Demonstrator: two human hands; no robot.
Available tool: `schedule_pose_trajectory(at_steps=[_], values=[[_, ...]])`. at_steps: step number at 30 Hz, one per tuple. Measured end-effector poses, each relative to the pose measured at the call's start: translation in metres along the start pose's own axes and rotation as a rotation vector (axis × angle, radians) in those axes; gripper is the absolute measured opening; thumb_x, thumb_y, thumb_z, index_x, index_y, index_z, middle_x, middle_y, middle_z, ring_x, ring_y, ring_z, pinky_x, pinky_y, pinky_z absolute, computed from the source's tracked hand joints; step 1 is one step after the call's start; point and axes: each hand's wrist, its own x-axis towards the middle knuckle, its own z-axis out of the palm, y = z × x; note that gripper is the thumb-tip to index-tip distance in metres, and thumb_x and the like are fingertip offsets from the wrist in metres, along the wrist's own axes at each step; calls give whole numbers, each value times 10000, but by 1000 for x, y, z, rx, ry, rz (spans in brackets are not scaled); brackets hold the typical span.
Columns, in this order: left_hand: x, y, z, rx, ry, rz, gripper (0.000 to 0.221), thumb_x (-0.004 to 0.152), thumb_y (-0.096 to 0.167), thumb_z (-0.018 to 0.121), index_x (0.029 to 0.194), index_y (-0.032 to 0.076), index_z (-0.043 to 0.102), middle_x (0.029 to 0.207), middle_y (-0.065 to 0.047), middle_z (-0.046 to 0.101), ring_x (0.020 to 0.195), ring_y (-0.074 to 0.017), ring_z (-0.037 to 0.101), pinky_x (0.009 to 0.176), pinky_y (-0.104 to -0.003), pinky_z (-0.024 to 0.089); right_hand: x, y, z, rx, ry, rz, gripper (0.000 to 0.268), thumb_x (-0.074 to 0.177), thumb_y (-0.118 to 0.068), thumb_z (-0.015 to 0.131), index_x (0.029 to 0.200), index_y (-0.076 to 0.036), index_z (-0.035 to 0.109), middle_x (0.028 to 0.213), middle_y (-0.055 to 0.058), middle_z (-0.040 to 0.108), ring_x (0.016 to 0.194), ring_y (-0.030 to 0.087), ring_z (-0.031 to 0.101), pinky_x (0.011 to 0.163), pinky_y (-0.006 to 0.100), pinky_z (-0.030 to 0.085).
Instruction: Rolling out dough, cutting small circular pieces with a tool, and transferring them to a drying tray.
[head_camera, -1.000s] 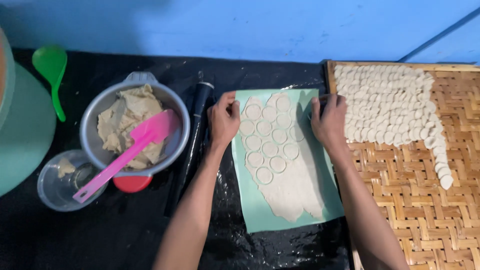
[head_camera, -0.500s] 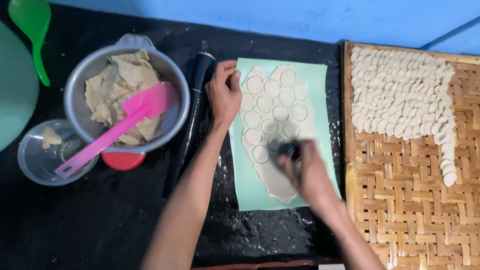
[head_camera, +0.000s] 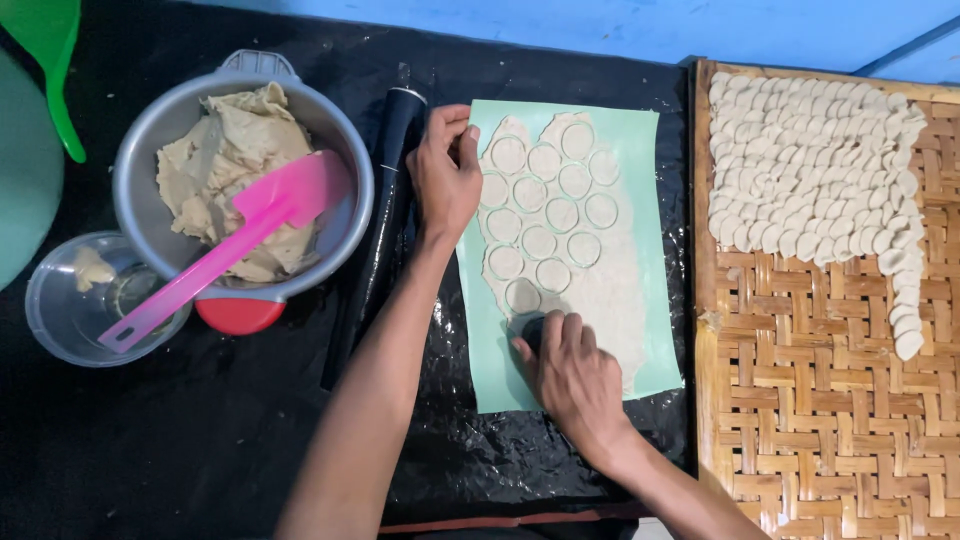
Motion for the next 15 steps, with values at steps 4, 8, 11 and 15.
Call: schedule_pose_trajectory(at_steps=[4,8,11,15], values=[[0,-3,1,-4,-3,-7,169,985,5,631,1153,-8,614,973,-131,782,852,-210,782,729,-314,584,2,12,3,-94,-3,-103,557,1064,-505,473,1110,46,537,820,92,560,605,127,591,379,267,486],[0,-5,2,16,-3,-14,174,981,7,635,1153,-6,614,960,-128,780,813,-204,769,711,-315,579,1,13,13,-97,189,-217,545,1012,-501,468,1102,32,542,806,100,563,604,148,594,352,269,468],[-1,-5,3,17,3,10,173,981,7,639,1152,-5,613,954,-124,779,804,-200,764,705,-315,574,-1,6,20,-104,123,-78,582,1028,-526,438,1130,39,533,823,111,588,607,158,620,355,278,506],[-3,-1,0,12,0,6,169,978,4,640,1145,-5,616,936,-121,775,786,-196,760,689,-313,566,16,11,-29,236,-460,53,583,1055,-523,357,1316,-5,421,961,143,563,665,250,669,472,315,606]])
